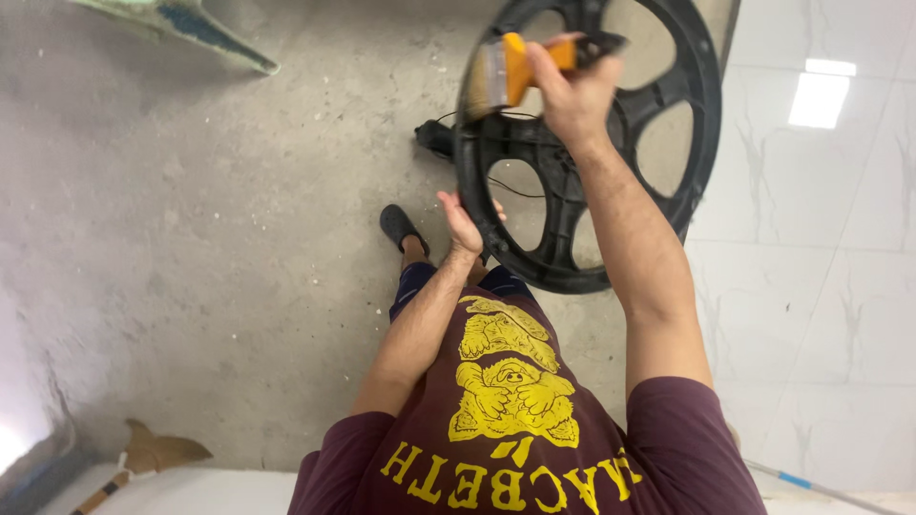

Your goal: The person uses a brush to clean the motor housing and the circular base of a disassembled floor fan. They hold the motor in one hand and brush the exterior and interior surfaces, then rotate the base to brush its underside and rim.

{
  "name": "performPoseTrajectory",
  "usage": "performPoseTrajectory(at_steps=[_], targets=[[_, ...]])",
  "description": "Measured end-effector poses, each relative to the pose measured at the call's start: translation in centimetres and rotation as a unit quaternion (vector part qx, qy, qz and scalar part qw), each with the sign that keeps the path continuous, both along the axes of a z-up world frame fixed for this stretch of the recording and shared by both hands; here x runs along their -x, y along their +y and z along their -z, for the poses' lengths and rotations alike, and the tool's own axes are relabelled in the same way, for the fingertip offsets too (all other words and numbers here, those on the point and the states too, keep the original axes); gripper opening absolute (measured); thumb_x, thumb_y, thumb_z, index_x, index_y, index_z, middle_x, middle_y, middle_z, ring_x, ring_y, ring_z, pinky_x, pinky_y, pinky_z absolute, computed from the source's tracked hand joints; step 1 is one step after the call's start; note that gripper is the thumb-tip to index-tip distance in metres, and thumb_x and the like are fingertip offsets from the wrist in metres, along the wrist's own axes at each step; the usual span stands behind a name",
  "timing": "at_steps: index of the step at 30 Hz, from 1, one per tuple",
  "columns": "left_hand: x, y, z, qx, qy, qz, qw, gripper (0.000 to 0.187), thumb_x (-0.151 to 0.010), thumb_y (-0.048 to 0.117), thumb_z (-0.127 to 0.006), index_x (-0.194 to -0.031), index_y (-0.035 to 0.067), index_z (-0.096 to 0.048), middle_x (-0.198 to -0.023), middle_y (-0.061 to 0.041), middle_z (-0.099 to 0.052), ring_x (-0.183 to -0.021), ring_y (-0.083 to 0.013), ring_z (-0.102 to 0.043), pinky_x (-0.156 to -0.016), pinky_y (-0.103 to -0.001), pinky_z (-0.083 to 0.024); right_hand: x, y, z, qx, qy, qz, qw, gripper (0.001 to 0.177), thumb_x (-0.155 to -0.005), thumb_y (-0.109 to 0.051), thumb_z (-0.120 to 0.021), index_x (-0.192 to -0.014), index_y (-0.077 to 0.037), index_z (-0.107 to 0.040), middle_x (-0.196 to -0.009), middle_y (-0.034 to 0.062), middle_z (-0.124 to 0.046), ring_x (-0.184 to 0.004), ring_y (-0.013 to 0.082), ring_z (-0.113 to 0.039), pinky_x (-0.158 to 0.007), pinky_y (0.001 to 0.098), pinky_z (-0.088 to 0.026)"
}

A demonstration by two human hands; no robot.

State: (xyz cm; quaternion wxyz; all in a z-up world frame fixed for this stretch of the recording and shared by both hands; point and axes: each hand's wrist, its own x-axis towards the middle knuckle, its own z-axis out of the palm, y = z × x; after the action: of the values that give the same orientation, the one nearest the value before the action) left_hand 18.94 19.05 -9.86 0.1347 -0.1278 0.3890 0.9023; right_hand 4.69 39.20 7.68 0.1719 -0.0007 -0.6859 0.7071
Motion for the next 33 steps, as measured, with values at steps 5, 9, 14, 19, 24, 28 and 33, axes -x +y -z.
performPoseTrajectory(at_steps=[5, 9, 14, 19, 24, 28, 33], targets=[[0.2, 0.1, 2.1, 0.024, 0.006, -0.019, 1.0, 0.091, -0.102, 0.082, -0.03, -0.128, -0.001, -0.058, -0.096, -0.011, -0.066, -0.086, -0.0212, -0.065, -0.079, -0.036, -0.056, -4.9, 3.2, -1.7, -0.113, -0.059, -0.194, 0.973, 0.021, -0.098, -0.027, -0.077, -0.096, -0.007, -0.071, -0.091, 0.0057, -0.075, -0.078, 0.0159, -0.072, -0.069, 0.0316, -0.059], [1.4, 0.7, 0.5, 0.03, -0.054, -0.012, 0.998, 0.083, -0.094, 0.082, -0.028, -0.119, 0.008, -0.055, -0.079, -0.011, -0.066, -0.066, -0.0244, -0.066, -0.062, -0.039, -0.059, -6.5, 5.2, -2.8, -0.277, -0.223, -0.306, 0.883, 0.021, -0.075, -0.025, -0.087, -0.084, -0.009, -0.076, -0.079, 0.0058, -0.074, -0.068, 0.0149, -0.071, -0.062, 0.0312, -0.059], [3.0, -0.3, -2.6, 0.02, -0.005, -0.008, 1.0, 0.085, -0.096, 0.084, -0.026, -0.115, 0.007, -0.056, -0.077, -0.012, -0.065, -0.069, -0.0235, -0.066, -0.065, -0.039, -0.059, -2.9, 10.6, -1.3, -0.268, 0.083, 0.067, 0.957, 0.008, -0.104, 0.001, -0.08, -0.111, -0.003, -0.077, -0.103, 0.0098, -0.078, -0.089, 0.0156, -0.075, -0.072, 0.0268, -0.062], [3.8, -1.4, -4.0, 0.025, -0.034, -0.033, 0.999, 0.085, -0.093, 0.085, -0.025, -0.113, 0.009, -0.056, -0.074, -0.01, -0.064, -0.066, -0.0227, -0.066, -0.062, -0.038, -0.058, -5.8, 9.6, 3.6, 0.105, -0.142, 0.047, 0.983, 0.02, -0.091, -0.009, -0.083, -0.106, -0.007, -0.07, -0.092, 0.0025, -0.073, -0.076, 0.0123, -0.07, -0.066, 0.0244, -0.061], [3.9, -3.8, -3.8, 0.042, -0.023, -0.064, 0.997, 0.081, -0.096, 0.083, -0.028, -0.106, 0.008, -0.056, -0.075, -0.012, -0.066, -0.067, -0.0243, -0.066, -0.063, -0.041, -0.059, -8.7, 11.7, 8.1, -0.104, -0.213, 0.078, 0.968, 0.015, -0.095, -0.011, -0.081, -0.102, -0.003, -0.071, -0.089, 0.0063, -0.073, -0.078, 0.0141, -0.073, -0.07, 0.0292, -0.064], [4.5, -3.9, -5.1, 0.048, -0.017, -0.075, 0.996, 0.08, -0.098, 0.081, -0.029, -0.103, 0.007, -0.058, -0.074, -0.012, -0.065, -0.065, -0.025, -0.065, -0.065, -0.04, -0.059, -8.6, 12.9, 5.3, -0.187, -0.108, 0.197, 0.956, 0.013, -0.099, -0.01, -0.083, -0.102, -0.004, -0.072, -0.09, 0.0077, -0.075, -0.079, 0.0155, -0.076, -0.071, 0.0309, -0.066], [6.4, -2.9, -8.7, -0.13, -0.23, -0.219, 0.939, 0.073, -0.107, 0.057, -0.022, -0.117, -0.004, -0.06, -0.095, -0.014, -0.074, -0.085, -0.0242, -0.072, -0.079, -0.034, -0.059, -12.8, 3.2, 2.8, 0.131, -0.177, -0.007, 0.975, 0.014, -0.087, -0.013, -0.082, -0.092, -0.005, -0.071, -0.081, 0.0067, -0.071, -0.068, 0.0154, -0.07, -0.062, 0.0295, -0.061]])
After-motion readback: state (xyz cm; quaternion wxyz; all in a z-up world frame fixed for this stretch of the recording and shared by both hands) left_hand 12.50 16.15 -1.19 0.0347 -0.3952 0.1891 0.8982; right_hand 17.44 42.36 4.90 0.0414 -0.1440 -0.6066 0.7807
